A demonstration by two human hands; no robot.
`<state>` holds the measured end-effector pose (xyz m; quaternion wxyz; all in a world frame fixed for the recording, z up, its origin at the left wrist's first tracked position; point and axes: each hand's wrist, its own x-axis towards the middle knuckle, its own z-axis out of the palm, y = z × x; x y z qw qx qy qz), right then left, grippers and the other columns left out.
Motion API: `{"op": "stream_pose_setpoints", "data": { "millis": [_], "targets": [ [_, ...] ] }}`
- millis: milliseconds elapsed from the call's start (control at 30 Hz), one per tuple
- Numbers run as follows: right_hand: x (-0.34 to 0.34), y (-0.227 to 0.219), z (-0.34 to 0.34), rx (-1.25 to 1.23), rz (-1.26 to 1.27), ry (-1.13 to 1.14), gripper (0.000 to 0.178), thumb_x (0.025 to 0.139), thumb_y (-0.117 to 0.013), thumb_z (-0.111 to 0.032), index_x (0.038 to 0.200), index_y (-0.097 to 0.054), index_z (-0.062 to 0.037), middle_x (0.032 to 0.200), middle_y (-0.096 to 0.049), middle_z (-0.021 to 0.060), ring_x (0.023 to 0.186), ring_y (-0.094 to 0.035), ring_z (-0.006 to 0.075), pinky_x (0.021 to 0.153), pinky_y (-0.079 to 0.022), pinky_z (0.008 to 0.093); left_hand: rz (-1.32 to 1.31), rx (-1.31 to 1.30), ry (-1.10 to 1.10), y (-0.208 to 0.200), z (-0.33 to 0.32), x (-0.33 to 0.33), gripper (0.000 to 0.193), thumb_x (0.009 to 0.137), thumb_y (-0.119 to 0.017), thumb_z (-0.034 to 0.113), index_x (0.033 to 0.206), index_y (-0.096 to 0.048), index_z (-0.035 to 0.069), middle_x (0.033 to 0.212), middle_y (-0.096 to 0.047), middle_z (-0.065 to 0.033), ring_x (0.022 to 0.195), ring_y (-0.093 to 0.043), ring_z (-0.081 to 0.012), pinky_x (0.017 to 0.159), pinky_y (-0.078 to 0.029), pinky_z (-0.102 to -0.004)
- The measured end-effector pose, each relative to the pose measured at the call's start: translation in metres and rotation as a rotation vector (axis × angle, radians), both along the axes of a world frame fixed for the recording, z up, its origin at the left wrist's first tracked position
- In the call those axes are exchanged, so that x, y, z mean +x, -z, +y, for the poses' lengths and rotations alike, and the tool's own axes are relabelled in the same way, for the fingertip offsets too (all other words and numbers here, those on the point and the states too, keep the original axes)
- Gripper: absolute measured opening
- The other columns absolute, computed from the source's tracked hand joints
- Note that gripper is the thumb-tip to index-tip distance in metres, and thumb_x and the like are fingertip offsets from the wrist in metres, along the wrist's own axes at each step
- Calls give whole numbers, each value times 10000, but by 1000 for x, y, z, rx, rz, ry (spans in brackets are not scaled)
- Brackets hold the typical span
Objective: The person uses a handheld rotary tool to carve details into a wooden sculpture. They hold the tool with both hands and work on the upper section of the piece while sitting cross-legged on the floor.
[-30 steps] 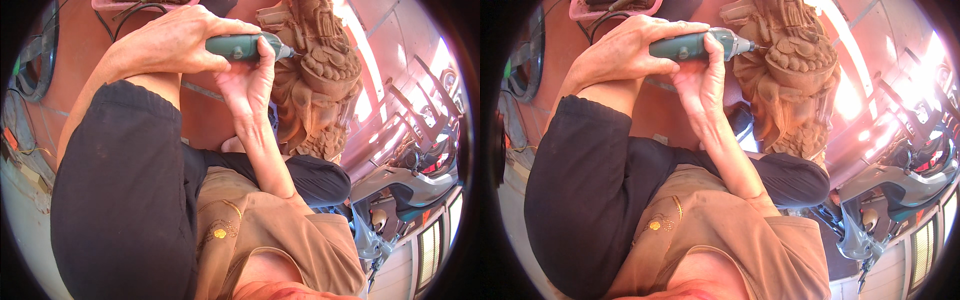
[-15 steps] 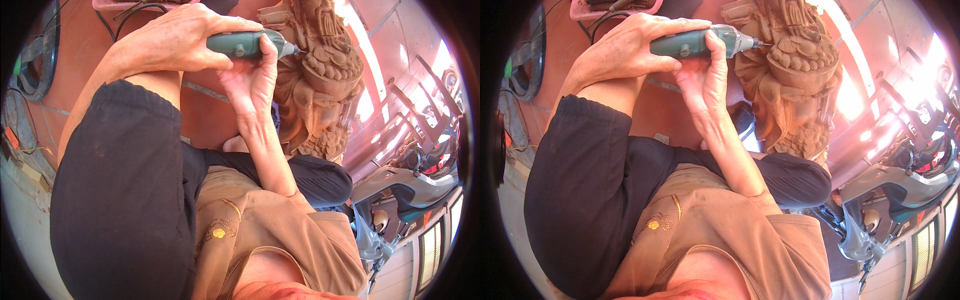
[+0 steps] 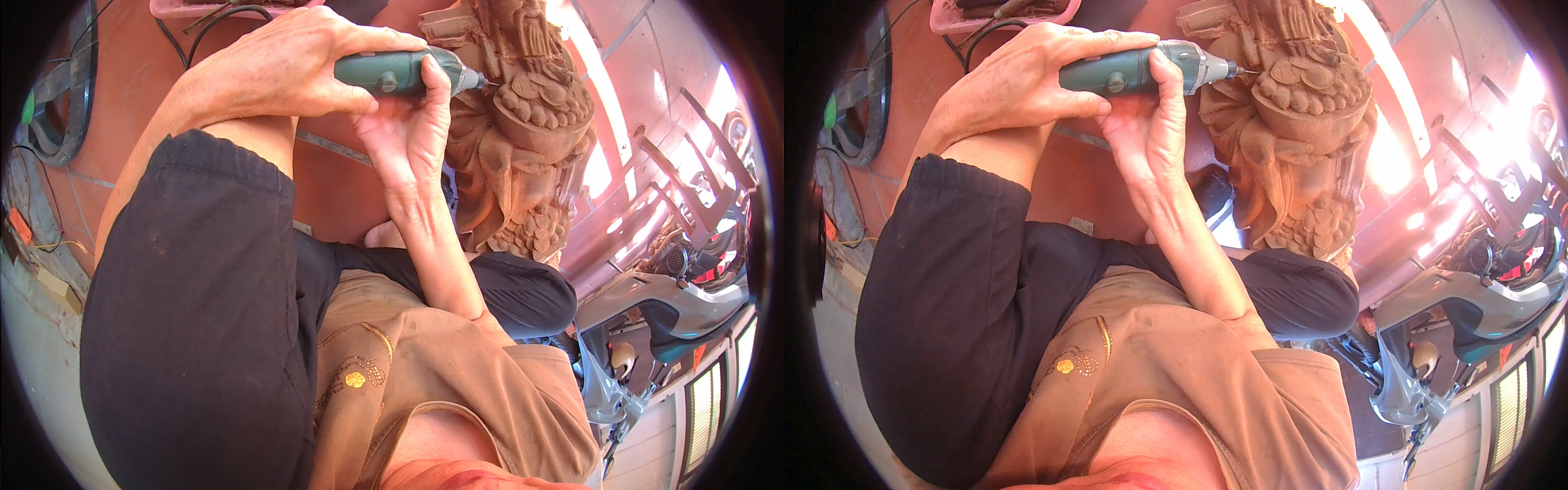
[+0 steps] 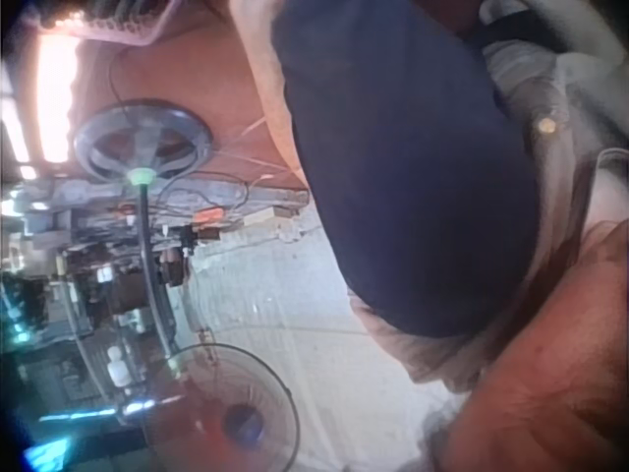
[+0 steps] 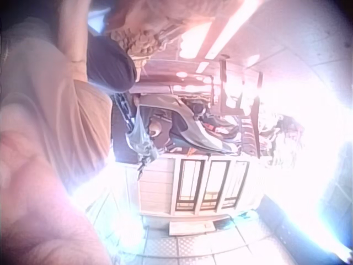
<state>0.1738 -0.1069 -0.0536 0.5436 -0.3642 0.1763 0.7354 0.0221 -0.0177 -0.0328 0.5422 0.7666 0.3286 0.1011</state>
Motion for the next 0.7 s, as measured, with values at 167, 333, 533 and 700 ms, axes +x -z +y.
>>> {"op": "stream_pose_setpoints", "data": {
  "millis": [167,333,533,700],
  "targets": [
    [-7,-2,-5,-8,69,7,345,868,-716,-288,1149,-595,-128,1134,-650,35,1073,-613,194,919,-523,405,-26,70,-12,9,-7,-8,553,764,-720,241,1287,-606,101,941,-705,-193,844,-698,-329,780,-534,-383],
    [-8,4,-10,-21,135,7,349,867,-715,-298,1150,-593,-134,1148,-643,37,1078,-609,195,935,-510,412,-12,97,-8,11,-9,-8,492,820,-735,311,1255,-632,105,880,-713,-189,779,-703,-328,743,-537,-377],
    [-6,5,-13,-44,127,35,364,863,-719,-302,1164,-592,-140,1156,-637,40,1086,-602,199,939,-504,420,-17,112,-2,10,-8,-6,484,818,-737,323,1240,-641,107,867,-710,-188,776,-699,-326,755,-531,-386],
    [-9,2,-10,-29,114,7,360,865,-718,-298,1163,-595,-139,1158,-638,40,1091,-601,204,944,-501,417,-5,99,-21,7,-8,-9,477,802,-730,270,1248,-640,128,876,-708,-188,797,-694,-334,754,-528,-388]
  ]
}}
